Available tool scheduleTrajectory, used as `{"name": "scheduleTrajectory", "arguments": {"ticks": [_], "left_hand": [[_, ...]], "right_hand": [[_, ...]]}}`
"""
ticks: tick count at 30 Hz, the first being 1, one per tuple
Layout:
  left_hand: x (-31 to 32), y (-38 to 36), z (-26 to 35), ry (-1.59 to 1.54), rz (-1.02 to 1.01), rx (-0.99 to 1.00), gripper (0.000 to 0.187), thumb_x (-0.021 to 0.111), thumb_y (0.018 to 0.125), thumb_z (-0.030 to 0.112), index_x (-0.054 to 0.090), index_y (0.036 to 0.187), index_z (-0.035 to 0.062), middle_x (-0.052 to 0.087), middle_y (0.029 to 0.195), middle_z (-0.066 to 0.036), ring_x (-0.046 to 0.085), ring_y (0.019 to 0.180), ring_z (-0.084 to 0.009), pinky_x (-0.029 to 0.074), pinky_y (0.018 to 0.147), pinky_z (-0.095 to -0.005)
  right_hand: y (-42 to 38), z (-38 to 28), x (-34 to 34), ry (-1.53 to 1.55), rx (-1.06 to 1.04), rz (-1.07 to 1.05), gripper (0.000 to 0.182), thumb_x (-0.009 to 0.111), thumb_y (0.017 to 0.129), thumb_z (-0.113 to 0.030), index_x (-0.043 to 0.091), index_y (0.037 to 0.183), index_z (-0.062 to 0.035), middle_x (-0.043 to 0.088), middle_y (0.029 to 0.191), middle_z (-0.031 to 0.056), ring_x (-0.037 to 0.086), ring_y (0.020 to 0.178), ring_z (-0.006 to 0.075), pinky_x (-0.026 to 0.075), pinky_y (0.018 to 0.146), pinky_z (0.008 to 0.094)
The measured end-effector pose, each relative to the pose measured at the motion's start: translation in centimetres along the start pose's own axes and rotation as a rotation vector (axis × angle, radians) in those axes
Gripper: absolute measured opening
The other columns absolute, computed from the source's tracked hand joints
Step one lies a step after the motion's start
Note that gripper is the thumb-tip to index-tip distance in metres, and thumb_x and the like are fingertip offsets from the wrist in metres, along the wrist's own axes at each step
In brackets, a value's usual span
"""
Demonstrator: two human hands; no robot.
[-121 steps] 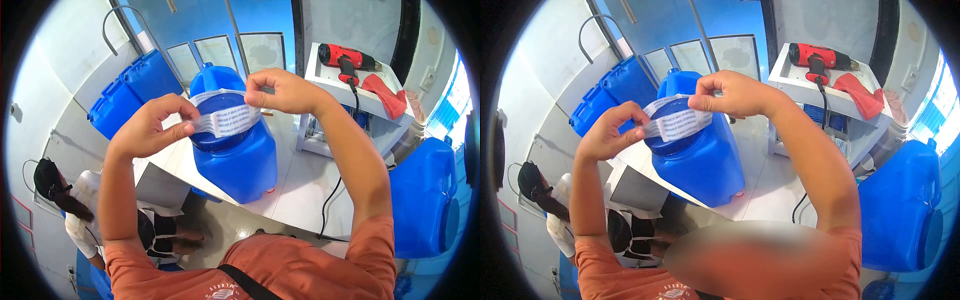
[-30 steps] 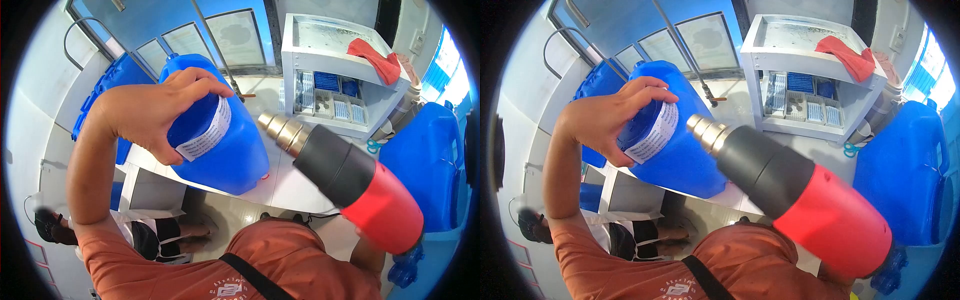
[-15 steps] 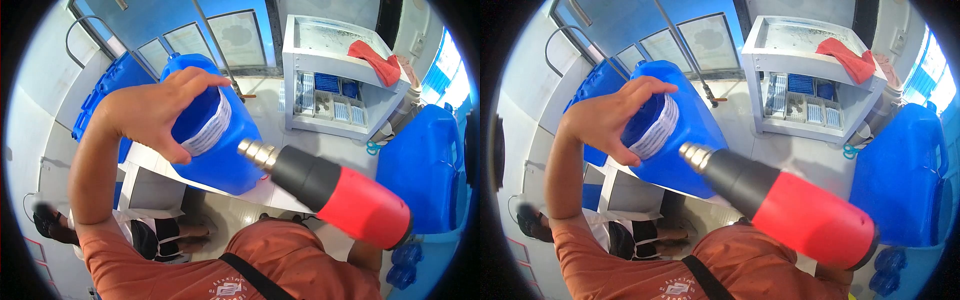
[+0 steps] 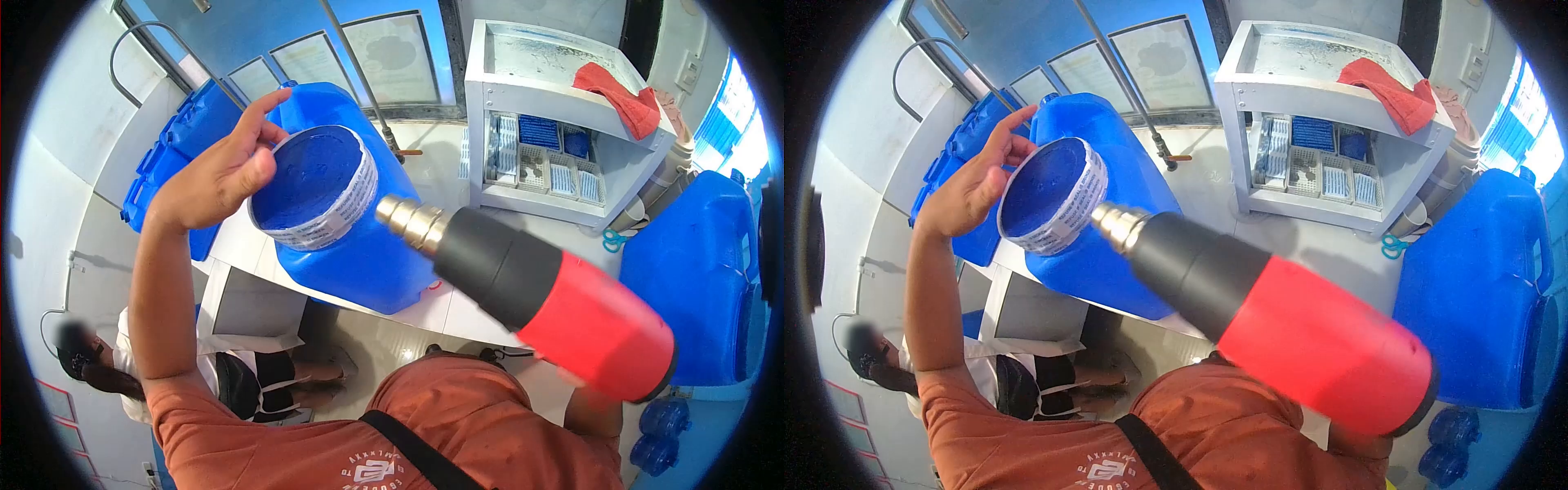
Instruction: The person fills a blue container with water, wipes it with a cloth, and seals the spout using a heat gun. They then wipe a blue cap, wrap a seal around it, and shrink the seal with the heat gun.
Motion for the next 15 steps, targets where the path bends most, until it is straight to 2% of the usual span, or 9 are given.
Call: {"name": "scheduleTrajectory", "arguments": {"ticks": [2,4,5,7,13,15], "left_hand": [[0.7,-0.3,-1.3,-0.063,0.092,0.019,0.127,0.030,0.071,0.098,0.018,0.156,0.0047,0.054,0.126,-0.020,0.056,0.115,-0.0283,0.045,0.101,-0.0415],[1.4,-0.8,-2.9,-0.427,0.260,0.051,0.125,0.029,0.072,0.097,0.014,0.157,0.0066,0.052,0.133,-0.022,0.054,0.121,-0.0298,0.043,0.104,-0.0416],[2.1,-1.1,-2.4,-0.431,0.260,0.045,0.125,0.029,0.072,0.097,0.014,0.157,0.0066,0.052,0.133,-0.022,0.054,0.121,-0.0298,0.043,0.104,-0.0416],[3.6,-1.6,-1.4,-0.816,0.372,0.024,0.125,0.029,0.073,0.096,0.012,0.157,0.0067,0.050,0.138,-0.024,0.053,0.125,-0.0306,0.040,0.109,-0.0418],[4.0,-4.6,-4.7,-0.783,0.440,0.008,0.113,0.026,0.080,0.093,0.019,0.154,0.0075,0.053,0.130,-0.018,0.056,0.117,-0.0276,0.038,0.107,-0.0377],[4.6,-4.4,-3.8,-0.848,0.585,0.060,0.113,0.029,0.083,0.090,0.013,0.154,0.0034,0.050,0.137,-0.022,0.047,0.129,-0.0314,0.034,0.112,-0.0409]], "right_hand": [[0.1,0.0,0.1,0.007,-0.002,-0.007,0.076,0.066,0.088,-0.056,0.055,0.124,0.0096,0.066,0.081,0.0108,0.064,0.065,0.0176,0.047,0.059,0.0286],[0.0,-0.1,0.2,0.014,-0.001,-0.015,0.075,0.066,0.088,-0.056,0.055,0.124,0.0095,0.066,0.081,0.0108,0.064,0.065,0.0177,0.047,0.059,0.0286],[0.0,-0.2,0.2,0.014,0.000,-0.016,0.075,0.066,0.088,-0.056,0.055,0.124,0.0095,0.066,0.081,0.0108,0.064,0.065,0.0177,0.047,0.059,0.0287],[0.2,-0.1,0.2,0.012,0.000,-0.025,0.075,0.066,0.088,-0.055,0.055,0.124,0.0094,0.066,0.081,0.0108,0.064,0.065,0.0177,0.047,0.058,0.0287],[0.4,0.1,0.5,0.026,0.006,-0.037,0.074,0.066,0.089,-0.055,0.055,0.124,0.0093,0.066,0.081,0.0109,0.064,0.064,0.0178,0.047,0.058,0.0288],[0.4,0.1,0.6,0.027,0.009,-0.043,0.074,0.066,0.089,-0.055,0.055,0.124,0.0093,0.066,0.081,0.0109,0.064,0.064,0.0179,0.047,0.058,0.0289]]}}
Point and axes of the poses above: each hand's wrist, its own y-axis towards the middle knuckle, its own x-axis out of the palm, z = x × y, the point moved 5 cm from there along y, towards the middle knuckle
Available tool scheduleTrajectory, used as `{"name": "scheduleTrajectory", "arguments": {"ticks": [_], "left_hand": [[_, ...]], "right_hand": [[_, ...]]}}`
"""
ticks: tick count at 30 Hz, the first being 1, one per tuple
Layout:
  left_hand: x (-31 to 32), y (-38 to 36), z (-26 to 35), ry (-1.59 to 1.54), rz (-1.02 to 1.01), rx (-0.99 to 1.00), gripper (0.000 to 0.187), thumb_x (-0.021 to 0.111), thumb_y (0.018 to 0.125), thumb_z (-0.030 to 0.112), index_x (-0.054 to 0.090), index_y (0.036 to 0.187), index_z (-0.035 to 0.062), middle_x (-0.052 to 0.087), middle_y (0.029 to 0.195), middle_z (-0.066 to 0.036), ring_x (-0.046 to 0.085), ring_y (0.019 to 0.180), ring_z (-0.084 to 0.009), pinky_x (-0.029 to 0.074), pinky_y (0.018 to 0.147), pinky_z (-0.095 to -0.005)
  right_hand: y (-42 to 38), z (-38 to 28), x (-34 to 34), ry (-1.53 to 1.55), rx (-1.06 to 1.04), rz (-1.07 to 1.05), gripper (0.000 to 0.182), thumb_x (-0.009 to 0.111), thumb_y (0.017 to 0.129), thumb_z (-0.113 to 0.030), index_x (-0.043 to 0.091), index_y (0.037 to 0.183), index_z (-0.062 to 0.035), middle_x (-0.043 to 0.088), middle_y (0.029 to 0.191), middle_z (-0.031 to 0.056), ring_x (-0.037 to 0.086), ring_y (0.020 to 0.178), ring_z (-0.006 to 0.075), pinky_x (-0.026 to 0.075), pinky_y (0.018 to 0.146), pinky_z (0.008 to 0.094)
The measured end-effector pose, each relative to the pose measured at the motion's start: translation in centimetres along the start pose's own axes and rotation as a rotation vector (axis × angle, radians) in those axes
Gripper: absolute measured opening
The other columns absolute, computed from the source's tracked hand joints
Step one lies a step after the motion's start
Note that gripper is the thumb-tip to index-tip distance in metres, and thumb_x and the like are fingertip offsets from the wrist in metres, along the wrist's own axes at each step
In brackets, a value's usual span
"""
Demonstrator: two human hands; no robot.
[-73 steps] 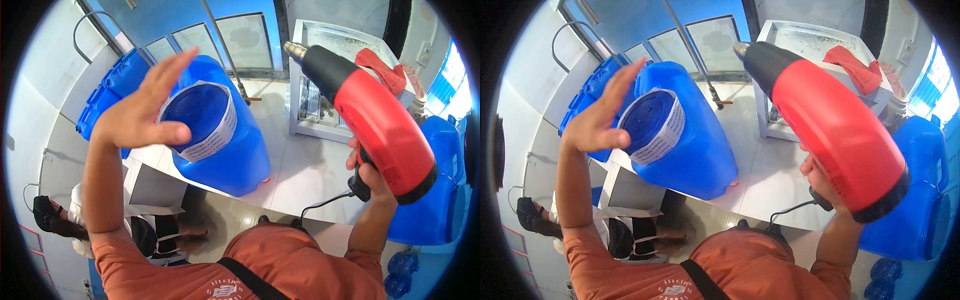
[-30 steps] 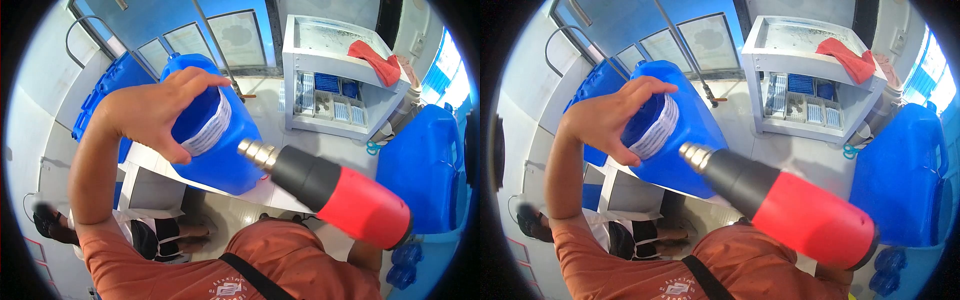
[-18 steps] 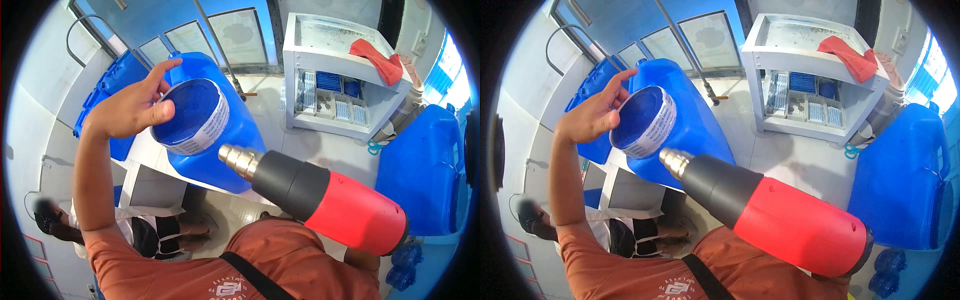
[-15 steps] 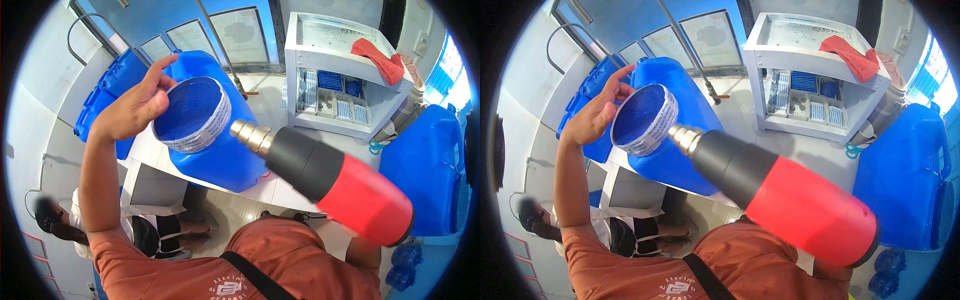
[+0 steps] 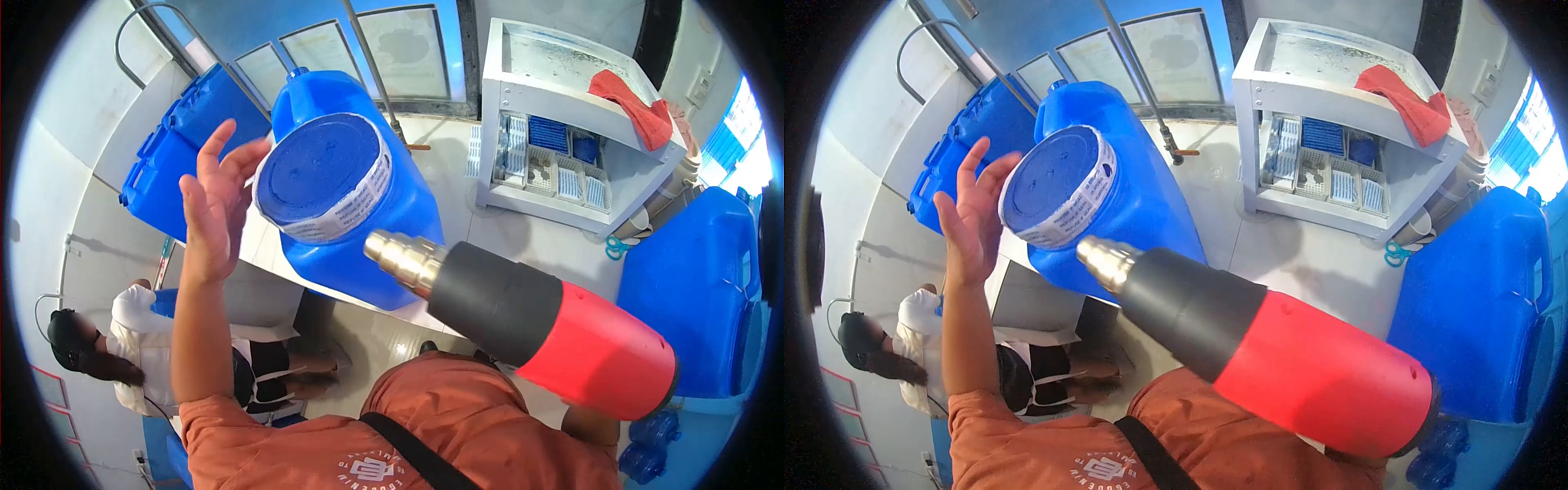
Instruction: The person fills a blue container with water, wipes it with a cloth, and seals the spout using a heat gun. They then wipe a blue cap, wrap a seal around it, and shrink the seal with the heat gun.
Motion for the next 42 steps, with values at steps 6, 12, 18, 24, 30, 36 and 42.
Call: {"name": "scheduleTrajectory", "arguments": {"ticks": [6,12,18,24,30,36,42], "left_hand": [[1.9,-0.8,-0.8,-0.124,-0.027,0.010,0.112,0.030,0.081,0.091,0.015,0.156,0.0091,0.044,0.147,-0.019,0.046,0.133,-0.0320,0.030,0.115,-0.0451],[-1.2,-2.4,-1.8,-0.083,0.132,0.060,0.101,0.028,0.086,0.086,0.024,0.151,0.0088,0.049,0.139,-0.016,0.046,0.127,-0.0273,0.026,0.112,-0.0408],[2.3,-1.5,-1.0,-0.190,0.127,0.037,0.108,0.030,0.085,0.087,0.010,0.158,0.0091,0.037,0.153,-0.020,0.035,0.142,-0.0336,0.023,0.118,-0.0461],[-0.7,-5.6,-2.3,-0.179,0.155,0.139,0.099,0.035,0.086,0.083,0.030,0.148,0.0062,0.055,0.119,-0.011,0.050,0.120,-0.0270,0.029,0.111,-0.0444],[-0.3,-5.0,-1.5,-0.128,0.333,0.132,0.088,0.036,0.090,0.078,0.034,0.144,0.0076,0.055,0.122,-0.010,0.048,0.122,-0.0247,0.031,0.106,-0.0424],[0.9,-3.2,-0.1,0.025,0.166,0.063,0.087,0.035,0.094,0.073,0.031,0.149,0.0056,0.049,0.136,-0.015,0.048,0.126,-0.0268,0.030,0.112,-0.0444],[3.1,2.7,4.2,0.624,-0.237,0.109,0.085,0.023,0.098,0.072,0.038,0.148,0.0049,0.059,0.124,-0.016,0.057,0.111,-0.0243,0.038,0.101,-0.0394]], "right_hand": [[0.5,-0.2,0.8,0.007,-0.006,-0.016,0.074,0.065,0.089,-0.055,0.055,0.124,0.0091,0.066,0.082,0.0109,0.064,0.064,0.0180,0.047,0.058,0.0290],[0.8,-0.8,0.7,0.004,-0.005,-0.022,0.073,0.065,0.089,-0.054,0.055,0.124,0.0090,0.066,0.082,0.0109,0.064,0.064,0.0181,0.047,0.058,0.0292],[1.1,-0.9,1.1,0.002,-0.011,-0.029,0.072,0.065,0.089,-0.054,0.055,0.124,0.0089,0.066,0.082,0.0110,0.065,0.064,0.0182,0.047,0.057,0.0293],[0.9,-0.5,0.5,0.003,0.000,-0.022,0.072,0.065,0.089,-0.053,0.055,0.124,0.0088,0.066,0.082,0.0110,0.065,0.064,0.0184,0.047,0.057,0.0295],[0.6,-0.7,0.4,-0.011,0.001,-0.005,0.071,0.065,0.089,-0.053,0.055,0.124,0.0086,0.066,0.082,0.0110,0.065,0.064,0.0185,0.047,0.057,0.0296],[0.4,-1.0,-0.7,-0.026,-0.008,0.057,0.071,0.065,0.089,-0.052,0.056,0.124,0.0085,0.066,0.082,0.0110,0.065,0.063,0.0186,0.048,0.057,0.0297],[0.1,0.0,-2.2,0.048,0.088,0.073,0.066,0.066,0.090,-0.047,0.054,0.126,0.0072,0.067,0.092,0.0136,0.065,0.061,0.0201,0.048,0.053,0.0308]]}}
Point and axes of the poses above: each hand's wrist, its own y-axis towards the middle knuckle, its own x-axis out of the palm, z = x × y, the point moved 5 cm from there along y, towards the middle knuckle
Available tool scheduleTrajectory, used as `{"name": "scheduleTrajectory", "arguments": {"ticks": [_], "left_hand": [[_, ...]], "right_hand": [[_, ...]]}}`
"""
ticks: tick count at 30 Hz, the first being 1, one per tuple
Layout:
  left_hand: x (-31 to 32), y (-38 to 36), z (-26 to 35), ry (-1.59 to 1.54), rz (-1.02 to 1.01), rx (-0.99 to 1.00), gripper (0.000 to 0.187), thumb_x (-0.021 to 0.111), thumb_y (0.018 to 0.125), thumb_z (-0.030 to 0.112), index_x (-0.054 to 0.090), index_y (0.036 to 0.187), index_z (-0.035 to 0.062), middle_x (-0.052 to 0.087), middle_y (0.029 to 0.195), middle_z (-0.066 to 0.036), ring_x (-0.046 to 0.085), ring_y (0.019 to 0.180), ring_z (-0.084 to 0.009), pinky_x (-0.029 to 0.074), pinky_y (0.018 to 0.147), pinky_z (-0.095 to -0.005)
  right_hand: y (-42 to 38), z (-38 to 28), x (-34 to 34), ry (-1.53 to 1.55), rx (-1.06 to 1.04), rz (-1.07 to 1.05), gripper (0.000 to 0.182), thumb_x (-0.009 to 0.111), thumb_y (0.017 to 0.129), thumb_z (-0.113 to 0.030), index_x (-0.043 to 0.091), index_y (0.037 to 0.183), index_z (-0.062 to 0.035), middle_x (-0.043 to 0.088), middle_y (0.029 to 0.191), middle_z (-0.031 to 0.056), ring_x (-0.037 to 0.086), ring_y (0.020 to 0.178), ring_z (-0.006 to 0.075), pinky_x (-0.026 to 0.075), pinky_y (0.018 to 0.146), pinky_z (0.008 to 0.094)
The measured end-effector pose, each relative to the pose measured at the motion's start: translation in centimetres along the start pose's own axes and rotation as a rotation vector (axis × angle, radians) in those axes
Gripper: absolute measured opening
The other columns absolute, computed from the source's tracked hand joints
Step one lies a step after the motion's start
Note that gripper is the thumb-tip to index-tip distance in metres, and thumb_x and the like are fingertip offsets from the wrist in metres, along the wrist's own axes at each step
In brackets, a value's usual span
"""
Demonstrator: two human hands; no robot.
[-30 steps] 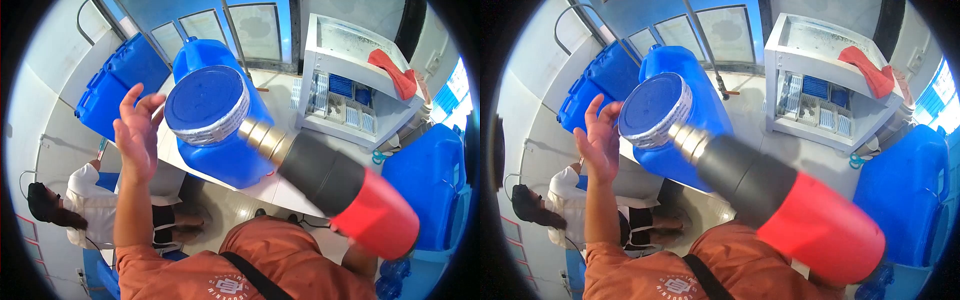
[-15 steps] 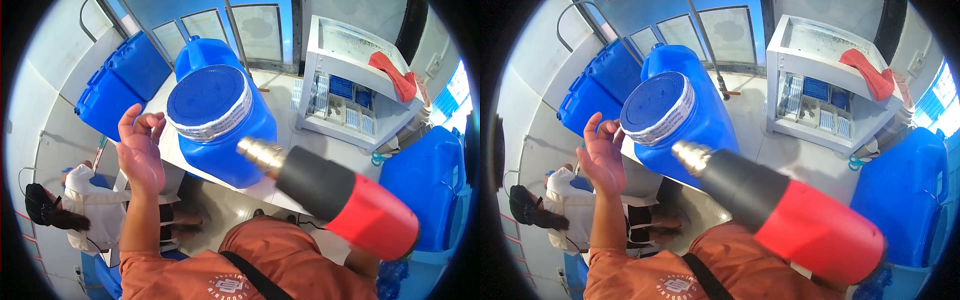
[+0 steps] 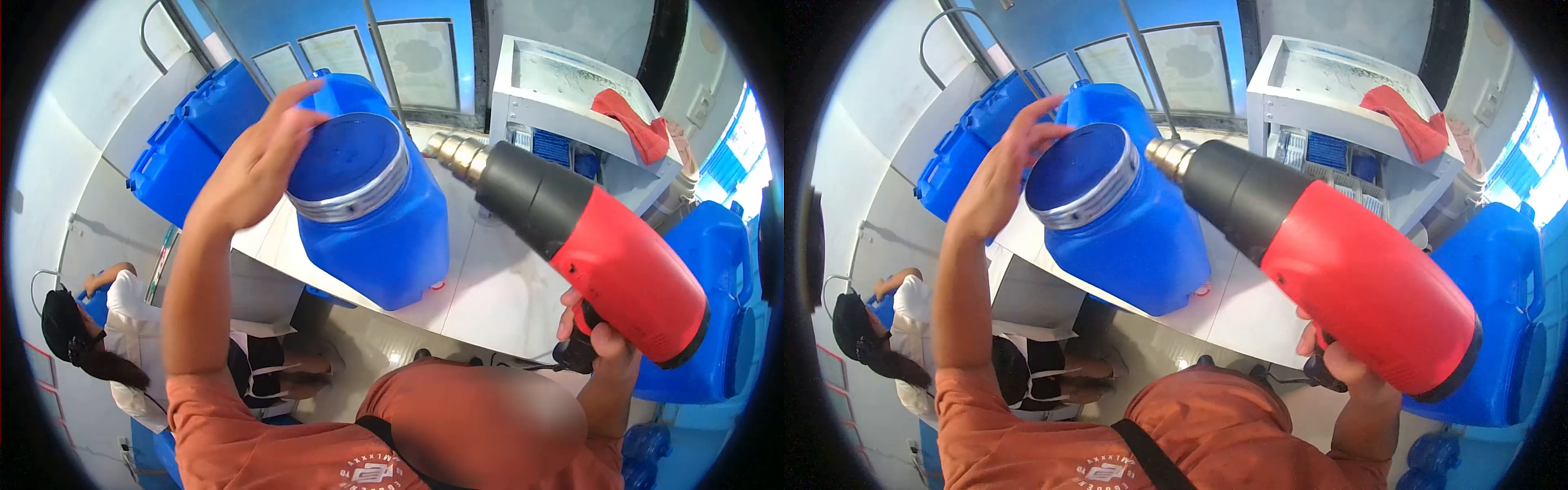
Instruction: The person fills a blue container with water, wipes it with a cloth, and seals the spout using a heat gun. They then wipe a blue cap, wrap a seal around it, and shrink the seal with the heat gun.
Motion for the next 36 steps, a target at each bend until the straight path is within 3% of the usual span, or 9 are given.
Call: {"name": "scheduleTrajectory", "arguments": {"ticks": [6,8,12,16,20,22,28,32,36], "left_hand": [[3.6,3.6,5.7,-0.118,-0.430,0.309,0.081,0.024,0.101,0.063,0.039,0.142,-0.0041,0.064,0.105,-0.015,0.058,0.100,-0.0187,0.044,0.092,-0.0345],[3.6,1.4,7.3,-0.334,-0.503,0.183,0.091,0.044,0.094,0.072,0.038,0.140,-0.0058,0.062,0.097,-0.010,0.057,0.090,-0.0156,0.043,0.086,-0.0291],[1.7,-2.4,3.9,-0.005,0.069,0.380,0.101,0.089,0.065,0.055,0.044,0.138,0.0019,0.053,0.084,-0.002,0.054,0.083,-0.0170,0.044,0.085,-0.0298],[-3.7,-3.7,-6.4,0.494,0.382,0.118,0.106,0.085,0.064,0.062,0.041,0.141,0.0029,0.057,0.108,-0.010,0.056,0.106,-0.0226,0.045,0.097,-0.0376],[-4.8,-2.9,-6.0,0.190,0.551,0.042,0.115,0.078,0.062,0.074,0.041,0.142,0.0012,0.058,0.117,-0.013,0.054,0.120,-0.0278,0.041,0.104,-0.0440],[0.1,-1.9,0.7,-0.089,0.385,0.394,0.123,0.073,0.058,0.083,0.041,0.144,0.0003,0.056,0.128,-0.015,0.050,0.127,-0.0311,0.036,0.108,-0.0471],[-3.9,-2.8,-6.3,0.712,0.385,0.262,0.119,0.079,0.063,0.071,0.034,0.150,0.0037,0.050,0.140,-0.018,0.044,0.134,-0.0351,0.028,0.114,-0.0465],[-1.8,-2.8,-2.5,0.030,0.364,0.227,0.126,0.066,0.066,0.084,0.027,0.154,0.0029,0.045,0.144,-0.022,0.039,0.138,-0.0338,0.024,0.116,-0.0482],[1.1,-2.4,-0.7,0.362,0.211,0.507,0.145,0.059,0.049,0.096,0.027,0.153,0.0013,0.046,0.144,-0.021,0.041,0.138,-0.0346,0.025,0.116,-0.0483]], "right_hand": [[-0.4,0.0,-0.8,0.081,-0.063,0.066,0.070,0.069,0.088,-0.045,0.050,0.130,0.0076,0.065,0.105,0.0181,0.066,0.062,0.0207,0.049,0.053,0.0281],[-1.3,0.3,-1.6,0.090,-0.046,0.144,0.064,0.070,0.087,-0.046,0.058,0.121,0.0061,0.069,0.105,0.0161,0.067,0.067,0.0214,0.053,0.057,0.0331],[-3.2,1.9,-3.1,0.107,-0.007,0.156,0.060,0.067,0.090,-0.043,0.057,0.123,0.0064,0.069,0.106,0.0157,0.068,0.070,0.0199,0.054,0.060,0.0324],[-4.4,4.1,-4.4,0.097,0.000,-0.045,0.074,0.067,0.089,-0.049,0.048,0.130,0.0103,0.066,0.107,0.0205,0.067,0.063,0.0220,0.050,0.053,0.0303],[-1.4,2.4,-2.1,0.111,-0.038,0.104,0.079,0.065,0.090,-0.051,0.044,0.134,0.0119,0.064,0.112,0.0249,0.066,0.059,0.0244,0.049,0.050,0.0310],[1.8,1.2,-0.9,0.193,-0.103,0.077,0.074,0.067,0.092,-0.045,0.043,0.136,0.0093,0.067,0.086,0.0171,0.067,0.071,0.0273,0.057,0.064,0.0393],[6.1,-1.7,-2.2,0.285,-0.147,0.243,0.060,0.057,0.097,-0.041,0.049,0.131,0.0073,0.065,0.082,0.0165,0.066,0.067,0.0222,0.053,0.057,0.0311],[12.3,-4.2,-4.6,-0.233,0.072,0.442,0.048,0.064,0.092,-0.041,0.061,0.116,0.0010,0.066,0.084,0.0098,0.059,0.059,0.0124,0.047,0.054,0.0271],[22.9,-4.8,-7.6,-0.980,-0.122,0.450,0.042,0.070,0.081,-0.030,0.066,0.110,0.0013,0.072,0.095,0.0177,0.071,0.084,0.0281,0.056,0.073,0.0385]]}}
Point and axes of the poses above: each hand's wrist, its own y-axis towards the middle knuckle, its own x-axis out of the palm, z = x × y, the point moved 5 cm from there along y, towards the middle knuckle
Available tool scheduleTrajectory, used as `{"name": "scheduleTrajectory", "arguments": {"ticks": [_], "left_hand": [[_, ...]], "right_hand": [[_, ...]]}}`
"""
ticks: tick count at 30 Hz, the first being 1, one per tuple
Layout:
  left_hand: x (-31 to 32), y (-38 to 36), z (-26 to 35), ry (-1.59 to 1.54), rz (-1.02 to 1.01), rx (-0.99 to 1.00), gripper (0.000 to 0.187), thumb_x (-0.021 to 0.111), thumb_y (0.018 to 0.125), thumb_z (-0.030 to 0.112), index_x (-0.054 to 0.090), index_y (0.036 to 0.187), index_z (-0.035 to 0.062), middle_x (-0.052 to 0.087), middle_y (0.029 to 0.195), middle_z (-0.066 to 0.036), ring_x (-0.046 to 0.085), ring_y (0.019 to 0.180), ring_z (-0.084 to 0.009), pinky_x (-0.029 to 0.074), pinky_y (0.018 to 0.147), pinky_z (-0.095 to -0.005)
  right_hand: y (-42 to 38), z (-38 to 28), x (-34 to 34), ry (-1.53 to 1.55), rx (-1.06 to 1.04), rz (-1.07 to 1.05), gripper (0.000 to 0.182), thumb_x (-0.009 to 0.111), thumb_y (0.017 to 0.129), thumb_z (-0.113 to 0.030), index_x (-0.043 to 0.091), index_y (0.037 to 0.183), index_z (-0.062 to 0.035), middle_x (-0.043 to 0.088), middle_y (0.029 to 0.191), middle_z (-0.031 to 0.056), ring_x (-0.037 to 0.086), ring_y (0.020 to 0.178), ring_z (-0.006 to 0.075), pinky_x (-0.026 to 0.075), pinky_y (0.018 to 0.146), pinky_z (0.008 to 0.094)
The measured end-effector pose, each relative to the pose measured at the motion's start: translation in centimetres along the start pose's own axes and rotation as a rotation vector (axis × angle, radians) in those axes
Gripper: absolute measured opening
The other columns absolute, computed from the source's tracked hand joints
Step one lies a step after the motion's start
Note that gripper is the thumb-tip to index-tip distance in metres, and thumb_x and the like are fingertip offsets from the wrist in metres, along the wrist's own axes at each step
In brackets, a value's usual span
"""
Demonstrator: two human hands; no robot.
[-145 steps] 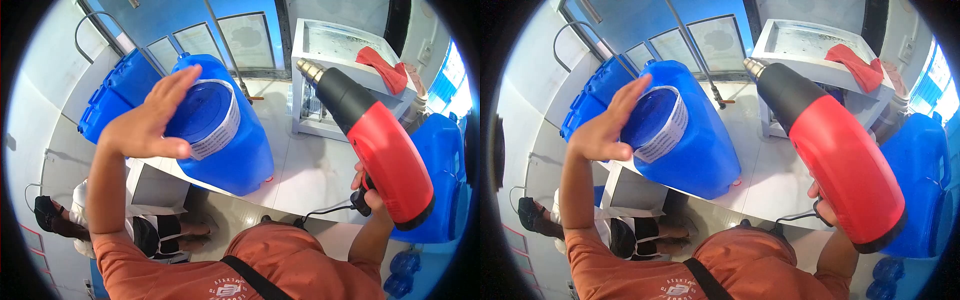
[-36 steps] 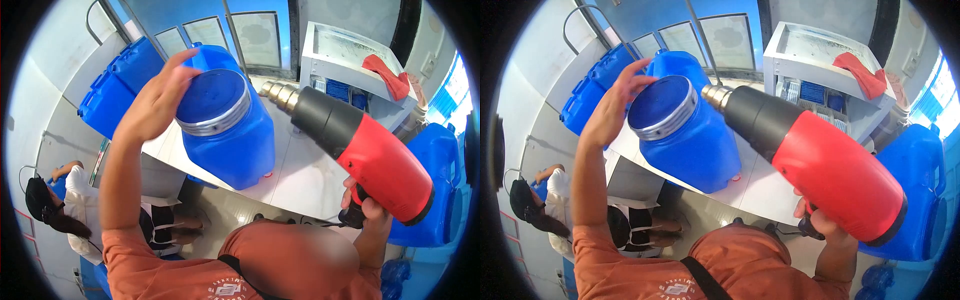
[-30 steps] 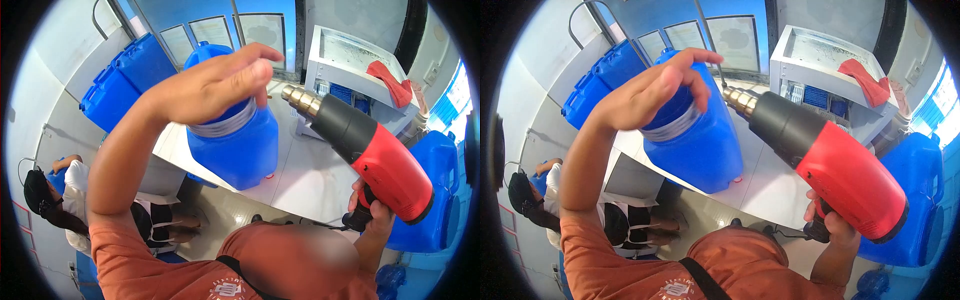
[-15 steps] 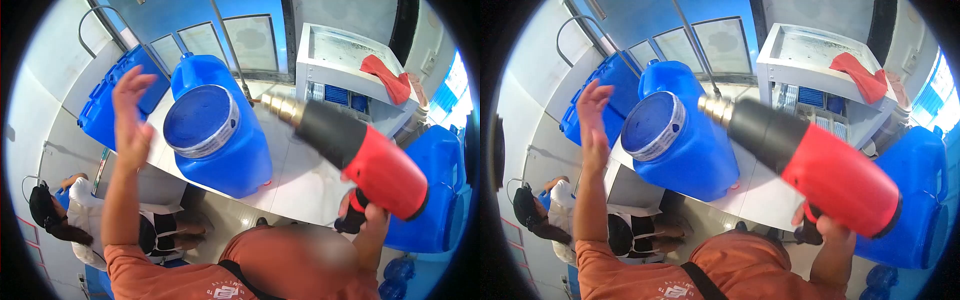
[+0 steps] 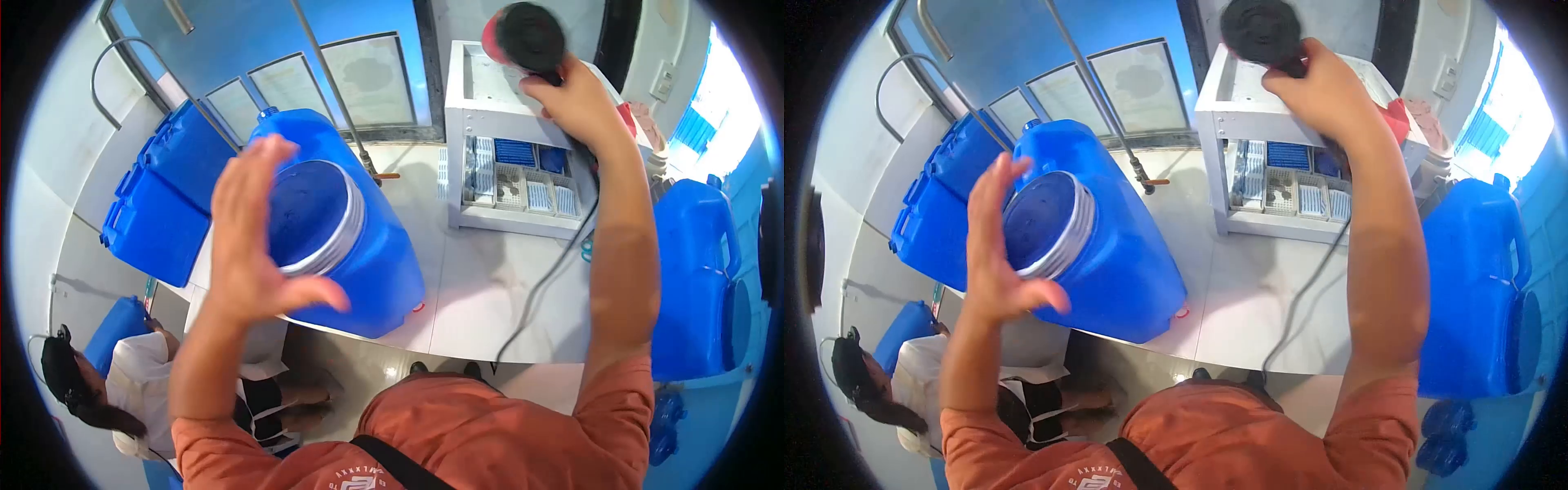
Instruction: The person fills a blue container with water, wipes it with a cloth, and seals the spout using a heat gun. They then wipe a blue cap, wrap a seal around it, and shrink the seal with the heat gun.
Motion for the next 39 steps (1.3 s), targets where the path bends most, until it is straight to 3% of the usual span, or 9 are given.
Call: {"name": "scheduleTrajectory", "arguments": {"ticks": [6,8,12,16,18,22,28,35,39], "left_hand": [[-2.2,-0.8,-4.8,-0.315,0.148,-0.439,0.143,0.064,0.047,0.093,0.033,0.152,0.0014,0.045,0.148,-0.021,0.039,0.140,-0.0367,0.022,0.116,-0.0516],[0.2,0.8,0.6,-0.195,-0.095,0.062,0.143,0.066,0.049,0.093,0.031,0.152,0.0006,0.045,0.148,-0.021,0.038,0.141,-0.0357,0.020,0.117,-0.0528],[1.8,1.8,-3.7,-0.013,-0.162,0.282,0.143,0.066,0.050,0.093,0.030,0.152,-0.0009,0.042,0.150,-0.020,0.035,0.143,-0.0351,0.018,0.118,-0.0530],[3.1,1.0,-10.4,-0.886,0.012,-0.238,0.100,0.065,0.084,0.066,0.030,0.153,0.0026,0.037,0.154,-0.021,0.029,0.147,-0.0351,0.018,0.121,-0.0484],[3.0,2.7,-12.5,-0.171,-0.019,0.078,0.083,0.076,0.078,0.030,0.040,0.149,0.0055,0.038,0.154,-0.019,0.030,0.148,-0.0322,0.022,0.120,-0.0457],[7.0,6.3,-10.6,0.095,-0.147,0.256,0.033,0.072,0.075,0.011,0.062,0.106,0.0029,0.062,0.115,-0.017,0.059,0.113,-0.0312,0.038,0.108,-0.0426],[6.6,3.1,-15.1,0.031,-0.058,0.141,0.013,0.070,0.077,0.005,0.058,0.079,-0.0004,0.058,0.082,-0.011,0.059,0.078,-0.0270,0.048,0.070,-0.0339],[-0.9,-2.9,1.6,0.065,-0.433,-0.306,0.021,0.056,0.088,0.014,0.047,0.074,0.0000,0.045,0.074,-0.010,0.048,0.072,-0.0234,0.040,0.067,-0.0387],[-2.6,-1.8,17.6,0.138,-0.837,-0.225,0.021,0.068,0.082,0.020,0.062,0.084,0.0000,0.062,0.074,-0.013,0.060,0.068,-0.0272,0.047,0.064,-0.0403]], "right_hand": [[4.8,-0.9,5.2,-0.806,0.056,-0.368,0.046,0.067,0.080,-0.022,0.065,0.122,-0.0044,0.067,0.114,0.0229,0.066,0.108,0.0350,0.053,0.093,0.0449],[4.2,-2.2,5.2,-0.771,-0.071,-0.120,0.045,0.066,0.081,-0.018,0.063,0.123,-0.0040,0.062,0.121,0.0221,0.064,0.111,0.0332,0.052,0.095,0.0439],[-4.3,-8.2,3.2,-0.106,-0.496,0.145,0.033,0.064,0.082,-0.013,0.062,0.113,-0.0038,0.063,0.113,0.0173,0.065,0.097,0.0318,0.053,0.086,0.0431],[-17.6,-5.1,8.5,0.152,0.075,-0.616,0.031,0.066,0.083,-0.015,0.061,0.111,-0.0036,0.067,0.096,0.0133,0.066,0.090,0.0350,0.053,0.082,0.0414],[-26.0,0.5,15.0,0.231,0.157,-0.887,0.033,0.067,0.087,-0.020,0.062,0.113,0.0002,0.067,0.109,0.0165,0.069,0.091,0.0287,0.055,0.081,0.0380],[-33.1,0.4,24.6,1.397,0.567,-0.598,0.056,0.062,0.088,-0.002,0.043,0.141,-0.0003,0.064,0.119,0.0093,0.061,0.106,0.0162,0.049,0.092,0.0333],[-37.5,-0.2,24.0,1.470,0.578,-0.433,0.055,0.066,0.089,-0.013,0.045,0.138,0.0004,0.063,0.119,0.0079,0.060,0.107,0.0171,0.048,0.094,0.0342],[-44.8,1.0,12.0,1.062,0.561,-0.399,0.085,0.058,0.092,-0.062,0.041,0.133,0.0100,0.049,0.128,0.0263,0.049,0.121,0.0324,0.038,0.106,0.0446],[-48.1,3.3,9.4,1.132,0.651,-0.393,0.083,0.056,0.096,-0.058,0.031,0.140,0.0069,0.048,0.133,0.0219,0.047,0.128,0.0288,0.039,0.107,0.0412]]}}
Point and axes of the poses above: each hand's wrist, its own y-axis towards the middle knuckle, its own x-axis out of the palm, z = x × y, the point moved 5 cm from there along y, towards the middle knuckle
